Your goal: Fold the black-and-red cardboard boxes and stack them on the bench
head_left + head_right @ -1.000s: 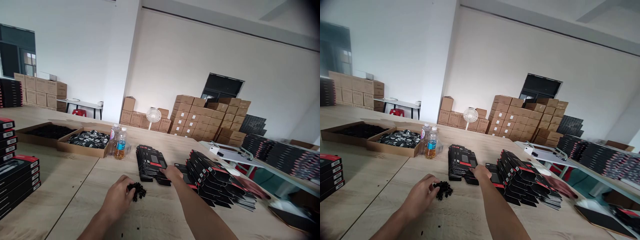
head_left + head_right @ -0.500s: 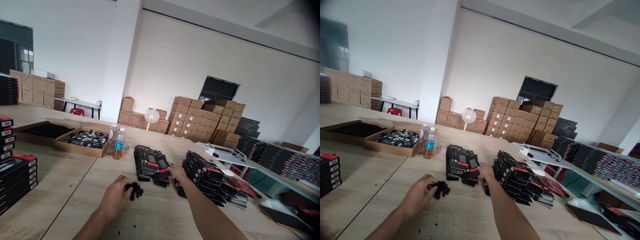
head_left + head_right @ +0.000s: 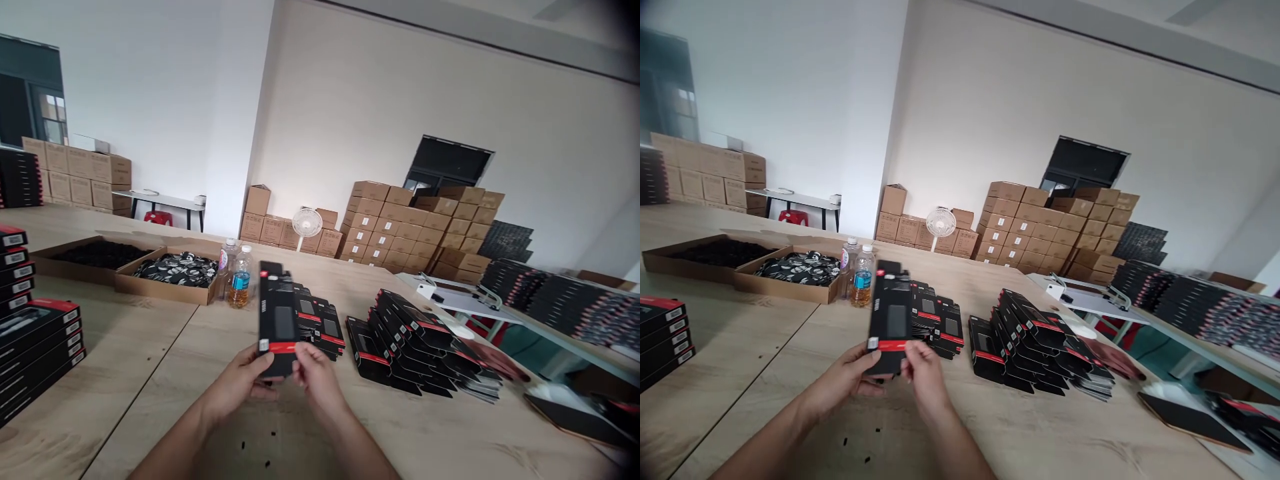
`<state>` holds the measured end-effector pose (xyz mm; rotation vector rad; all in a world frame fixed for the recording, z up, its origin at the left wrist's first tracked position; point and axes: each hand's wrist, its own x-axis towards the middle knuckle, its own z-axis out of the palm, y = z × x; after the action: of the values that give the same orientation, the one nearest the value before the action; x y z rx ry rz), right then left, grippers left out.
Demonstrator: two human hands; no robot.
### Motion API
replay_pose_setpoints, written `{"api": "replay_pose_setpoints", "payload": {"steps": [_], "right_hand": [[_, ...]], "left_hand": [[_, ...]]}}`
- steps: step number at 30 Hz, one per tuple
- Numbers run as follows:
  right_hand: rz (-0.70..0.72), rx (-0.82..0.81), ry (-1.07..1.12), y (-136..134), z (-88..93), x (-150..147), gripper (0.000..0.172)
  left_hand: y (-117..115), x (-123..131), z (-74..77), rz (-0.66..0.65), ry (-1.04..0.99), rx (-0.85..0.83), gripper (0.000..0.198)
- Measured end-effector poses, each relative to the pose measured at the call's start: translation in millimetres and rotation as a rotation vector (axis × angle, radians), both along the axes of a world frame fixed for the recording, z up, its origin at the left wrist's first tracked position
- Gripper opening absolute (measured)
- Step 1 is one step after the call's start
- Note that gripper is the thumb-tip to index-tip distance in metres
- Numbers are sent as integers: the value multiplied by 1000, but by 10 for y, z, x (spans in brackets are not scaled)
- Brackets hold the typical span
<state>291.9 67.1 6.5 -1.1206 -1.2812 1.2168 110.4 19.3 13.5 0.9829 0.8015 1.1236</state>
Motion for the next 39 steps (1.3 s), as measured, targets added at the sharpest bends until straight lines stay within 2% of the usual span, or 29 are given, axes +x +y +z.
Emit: {"api": "replay_pose_setpoints", "payload": {"steps": [2, 5, 8, 10, 13, 21, 26, 32, 36, 39], "right_hand": [[124, 10, -30, -85, -60, -86, 47], [60, 184, -324, -90, -102, 24, 34], [12, 331, -667, -78, -162, 151, 10], [17, 396, -828, -86, -202, 144, 12], [23, 461, -951, -89, -214, 48, 15], [23, 386, -1113, -187, -90, 58, 26], [184, 401, -1043, -301, -28, 138, 27], [381, 344, -1030, -268, 74, 289, 18], [328, 388, -1149, -261, 87, 300, 10], [275, 418, -1033, -264, 23, 214, 13]], "left_hand": [[-7, 5, -16, -12, -76, -50, 49], [18, 7, -32, 145, -29, -71, 39], [62, 21, -49, 253, 78, -40, 29], [83, 33, -65, 285, 108, -19, 25], [89, 47, -83, 301, 135, 10, 21], [116, 19, -114, 401, 201, -4, 17], [159, -21, -152, 423, 220, 47, 11], [123, 13, -140, 332, 222, 118, 20], [107, 30, -143, 279, 193, 110, 35], [114, 51, -162, 274, 183, 102, 39]]}}
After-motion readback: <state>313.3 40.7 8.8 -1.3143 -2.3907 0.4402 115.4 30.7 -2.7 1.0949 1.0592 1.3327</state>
